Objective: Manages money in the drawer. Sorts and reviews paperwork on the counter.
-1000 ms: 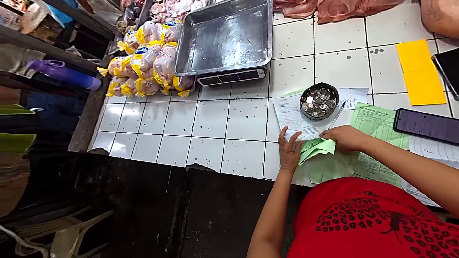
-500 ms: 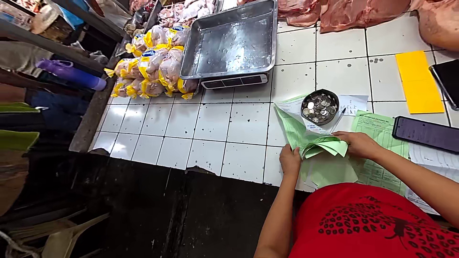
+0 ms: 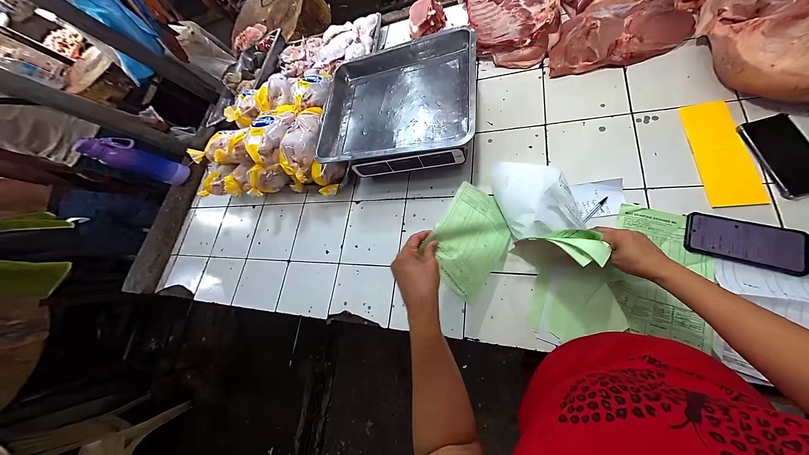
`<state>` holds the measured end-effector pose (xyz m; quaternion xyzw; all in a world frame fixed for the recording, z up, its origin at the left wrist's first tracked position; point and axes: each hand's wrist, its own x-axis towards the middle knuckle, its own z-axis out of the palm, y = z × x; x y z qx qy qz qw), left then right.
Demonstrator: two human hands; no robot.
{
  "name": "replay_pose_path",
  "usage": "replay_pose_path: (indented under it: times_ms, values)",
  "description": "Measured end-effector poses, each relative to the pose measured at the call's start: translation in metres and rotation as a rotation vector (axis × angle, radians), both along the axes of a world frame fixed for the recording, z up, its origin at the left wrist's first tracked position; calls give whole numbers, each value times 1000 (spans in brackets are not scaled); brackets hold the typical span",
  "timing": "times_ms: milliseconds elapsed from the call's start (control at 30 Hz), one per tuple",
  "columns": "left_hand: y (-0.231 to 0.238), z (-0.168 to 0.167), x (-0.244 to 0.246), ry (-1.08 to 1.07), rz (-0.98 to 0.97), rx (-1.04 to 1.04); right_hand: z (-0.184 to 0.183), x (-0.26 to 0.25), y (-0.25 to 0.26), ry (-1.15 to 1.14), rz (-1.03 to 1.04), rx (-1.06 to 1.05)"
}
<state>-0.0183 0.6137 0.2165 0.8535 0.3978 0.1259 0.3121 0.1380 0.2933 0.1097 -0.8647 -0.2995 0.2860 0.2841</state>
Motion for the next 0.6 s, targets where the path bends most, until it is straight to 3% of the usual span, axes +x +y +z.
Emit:
replay_pose_path:
  times_ms: [100,200,267,367,500,600]
  values:
    - [7,26,-16,-128,-17,210,-5,2,-7,79,-109,25]
    - [11,76,-42,-274,-85,439,-9,3,-12,184,-148,67]
    - [18,102,-60,-415,-238,515,-7,2,-9,315,-180,87]
    - [32,125,-74,-593,-602,452,-1,-6,-2,470,-294,154]
    - [10,129,-47,-377,-1002,375,-19,-11,-2,451,-353,215]
    - [-41,89,-3,-222,-1282,273,-32,-7,-7,388,-343,94]
